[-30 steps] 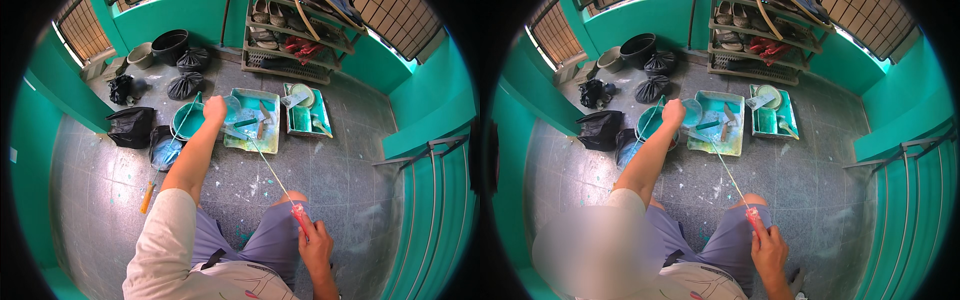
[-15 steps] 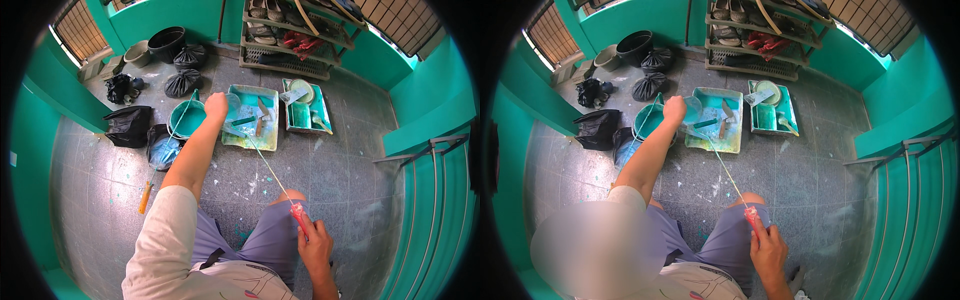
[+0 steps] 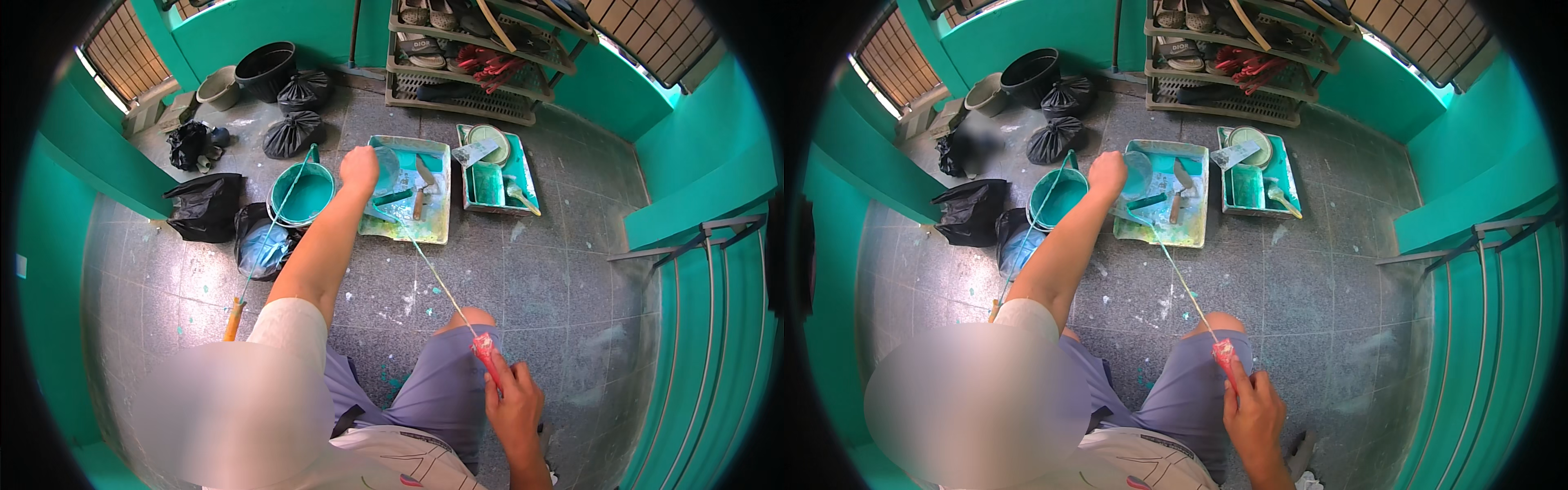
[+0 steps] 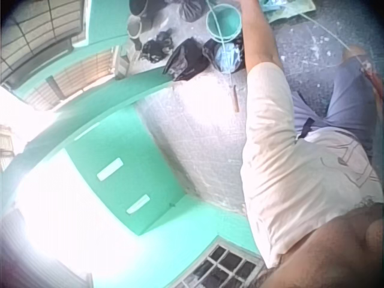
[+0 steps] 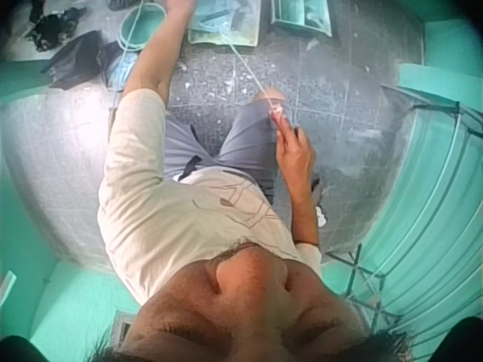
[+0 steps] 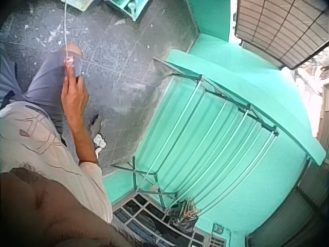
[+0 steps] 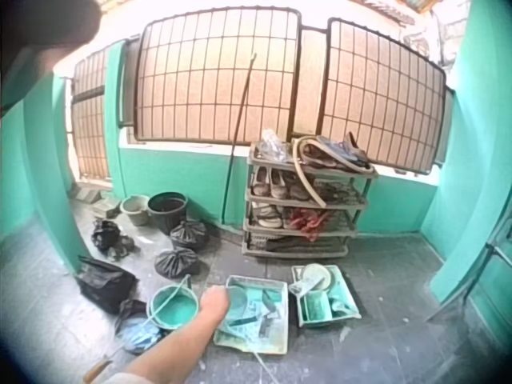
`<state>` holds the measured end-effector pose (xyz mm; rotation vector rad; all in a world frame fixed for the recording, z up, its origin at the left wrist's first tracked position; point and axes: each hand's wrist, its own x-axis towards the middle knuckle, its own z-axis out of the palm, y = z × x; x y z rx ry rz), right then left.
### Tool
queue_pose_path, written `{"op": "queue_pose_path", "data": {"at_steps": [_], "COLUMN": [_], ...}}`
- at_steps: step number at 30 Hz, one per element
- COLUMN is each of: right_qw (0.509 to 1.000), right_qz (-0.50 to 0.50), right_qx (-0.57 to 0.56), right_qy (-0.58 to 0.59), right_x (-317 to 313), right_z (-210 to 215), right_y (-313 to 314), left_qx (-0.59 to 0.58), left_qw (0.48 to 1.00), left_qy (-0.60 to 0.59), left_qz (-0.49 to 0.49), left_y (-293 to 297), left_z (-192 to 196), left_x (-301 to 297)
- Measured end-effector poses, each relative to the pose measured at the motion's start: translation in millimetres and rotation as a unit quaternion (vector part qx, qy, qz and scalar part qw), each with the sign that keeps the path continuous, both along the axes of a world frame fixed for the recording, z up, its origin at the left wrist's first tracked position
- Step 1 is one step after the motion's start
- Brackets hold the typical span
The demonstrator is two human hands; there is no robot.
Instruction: The person sits on the floor and pours light blue paint from a small cup into a larger paint tray. They then use a paint roller to mix the paint in the tray. The person briefly stands to inspect a wall before returning to the floor to continue mixing.
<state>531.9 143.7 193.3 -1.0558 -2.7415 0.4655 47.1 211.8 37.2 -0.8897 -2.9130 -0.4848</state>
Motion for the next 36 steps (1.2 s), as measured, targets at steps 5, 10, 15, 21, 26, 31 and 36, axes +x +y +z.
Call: {"op": "queue_pose_path", "data": {"at_steps": [5,10,15,21,26,31,36], "right_qw": [1.0,1.0,1.0,1.0,1.0,1.0,0.998], "right_qz": [0.002,-0.001,0.016,0.014,-0.014,-0.015,0.005], "right_qx": [0.002,-0.002,0.014,0.016,-0.01,-0.007,-0.005], "right_qy": [0.006,0.0,-0.014,-0.001,0.009,-0.016,-0.07], "right_x": [-1.4,-3.5,-1.8,-4.2,-8.0,-19.9,-50.1], "right_z": [2.9,6.8,8.2,10.2,11.7,8.1,-11.7], "right_y": [-1.7,-3.5,-3.6,-2.8,-2.7,-0.9,6.6], "left_qx": [0.004,0.007,0.028,0.019,0.001,0.016,0.114], "left_qw": [1.0,1.0,1.0,1.0,1.0,0.996,0.988], "left_qy": [0.004,0.007,-0.009,-0.008,-0.004,-0.063,-0.097], "left_qz": [0.005,0.003,0.002,0.008,0.014,0.056,0.046], "left_y": [5.5,5.5,6.9,-0.9,-15.7,-35.0,-81.0], "left_z": [-4.3,-8.8,-7.1,-9.9,-9.8,-3.8,-7.9], "left_x": [2.3,1.2,-1.0,-9.5,-12.1,-13.0,-2.1]}}
